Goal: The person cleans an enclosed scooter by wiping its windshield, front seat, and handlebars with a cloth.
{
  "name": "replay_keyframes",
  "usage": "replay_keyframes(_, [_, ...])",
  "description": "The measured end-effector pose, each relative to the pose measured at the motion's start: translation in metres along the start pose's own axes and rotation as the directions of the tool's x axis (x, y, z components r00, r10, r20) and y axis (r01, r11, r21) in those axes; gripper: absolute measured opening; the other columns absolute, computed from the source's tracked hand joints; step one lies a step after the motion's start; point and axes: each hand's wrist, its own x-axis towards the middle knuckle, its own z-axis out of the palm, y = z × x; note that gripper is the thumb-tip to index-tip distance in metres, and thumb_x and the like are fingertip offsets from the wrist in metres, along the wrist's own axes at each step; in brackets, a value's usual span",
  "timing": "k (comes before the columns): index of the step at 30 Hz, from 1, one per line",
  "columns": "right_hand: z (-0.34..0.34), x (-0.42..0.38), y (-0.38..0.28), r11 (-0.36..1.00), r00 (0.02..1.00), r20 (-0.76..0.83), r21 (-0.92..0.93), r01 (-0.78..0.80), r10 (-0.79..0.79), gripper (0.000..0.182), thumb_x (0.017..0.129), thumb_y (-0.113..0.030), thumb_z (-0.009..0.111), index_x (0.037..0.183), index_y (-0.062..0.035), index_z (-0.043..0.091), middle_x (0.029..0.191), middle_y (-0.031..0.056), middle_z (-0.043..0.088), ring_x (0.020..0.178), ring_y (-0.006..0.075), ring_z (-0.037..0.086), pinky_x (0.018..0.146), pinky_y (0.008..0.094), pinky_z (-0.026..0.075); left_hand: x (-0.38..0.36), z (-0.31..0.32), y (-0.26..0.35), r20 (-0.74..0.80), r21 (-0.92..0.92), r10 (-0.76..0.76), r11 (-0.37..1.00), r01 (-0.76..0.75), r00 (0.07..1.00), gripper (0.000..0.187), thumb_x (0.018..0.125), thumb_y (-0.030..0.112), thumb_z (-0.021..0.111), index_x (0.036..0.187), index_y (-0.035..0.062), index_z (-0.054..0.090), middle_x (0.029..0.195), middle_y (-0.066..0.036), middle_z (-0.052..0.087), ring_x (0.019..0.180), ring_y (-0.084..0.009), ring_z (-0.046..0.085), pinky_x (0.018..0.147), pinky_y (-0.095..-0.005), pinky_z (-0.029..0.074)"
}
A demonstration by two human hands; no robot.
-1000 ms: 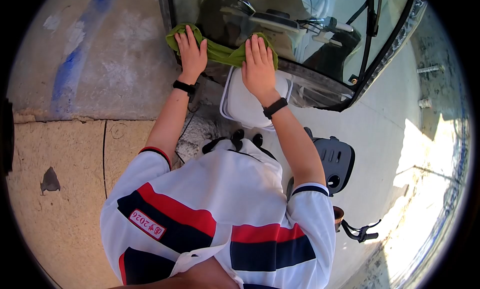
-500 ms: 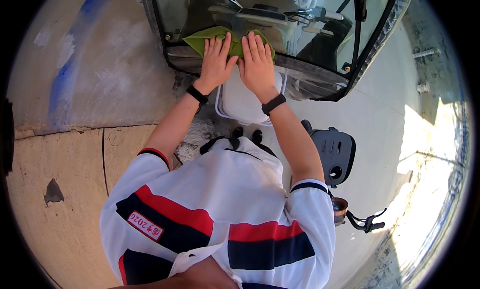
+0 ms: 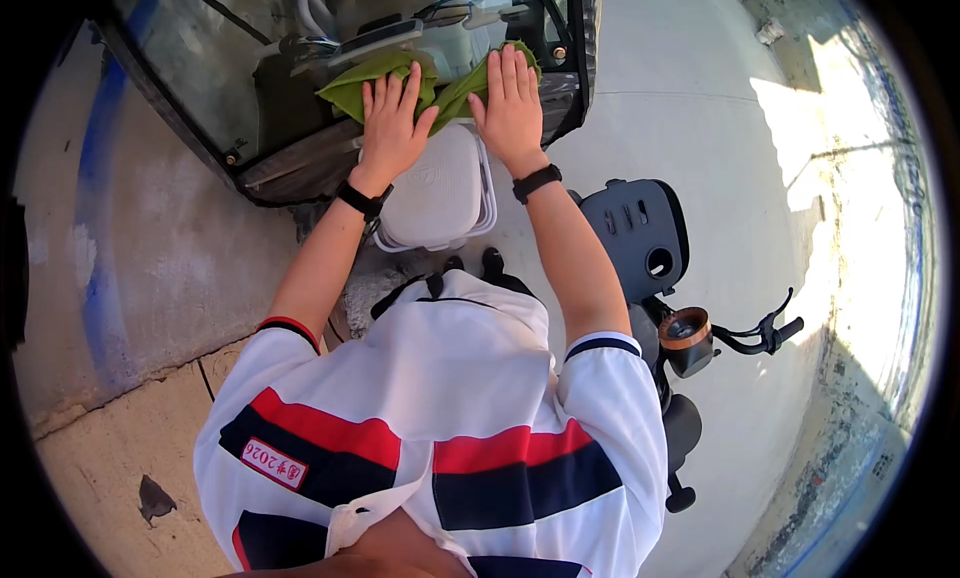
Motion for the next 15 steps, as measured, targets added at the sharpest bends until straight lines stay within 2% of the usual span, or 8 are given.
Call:
replay_keyframes(5, [-0.008,-0.015,0.026,0.994,0.995,-0.037,-0.055,-0.095,0.093,0.074,0.093,-0.032,0.062,0.15,0.0044,0.032,0.155,0.0244,0.033,0.144,0.0409,0.031,0.117,0.0522,0.026,0.006,0.005,0.009,-0.049,0.032,0.056,0.998,-0.054,0.997,0.068,0.094,0.037,0.059,0.152,0.0062,0.037,0.144,-0.024,0.042,0.138,-0.0439,0.032,0.115,-0.06,0.019])
replay_keyframes(11, [-0.006,-0.025,0.028,0.982,0.984,-0.089,-0.103,-0.161,0.152,0.075,0.09,-0.032,0.065,0.149,0.004,0.034,0.153,0.0235,0.036,0.143,0.0394,0.033,0.115,0.0547,0.028,0.008,0.001,0.012,0.001,-0.026,0.065,0.998,-0.065,0.998,0.066,0.098,0.034,0.055,0.153,0.0065,0.033,0.149,-0.025,0.037,0.14,-0.0451,0.029,0.116,-0.0605,0.017])
replay_keyframes(15, [-0.007,-0.024,0.018,0.972,0.969,-0.12,-0.063,-0.226,0.217,0.075,0.089,-0.027,0.065,0.148,0.0068,0.033,0.152,0.0262,0.036,0.142,0.0417,0.032,0.115,0.0555,0.027,0.008,-0.005,0.009,0.021,-0.018,0.086,0.996,-0.086,0.996,0.063,0.096,0.032,0.058,0.151,0.0076,0.038,0.147,-0.024,0.04,0.14,-0.0437,0.032,0.116,-0.0581,0.02])
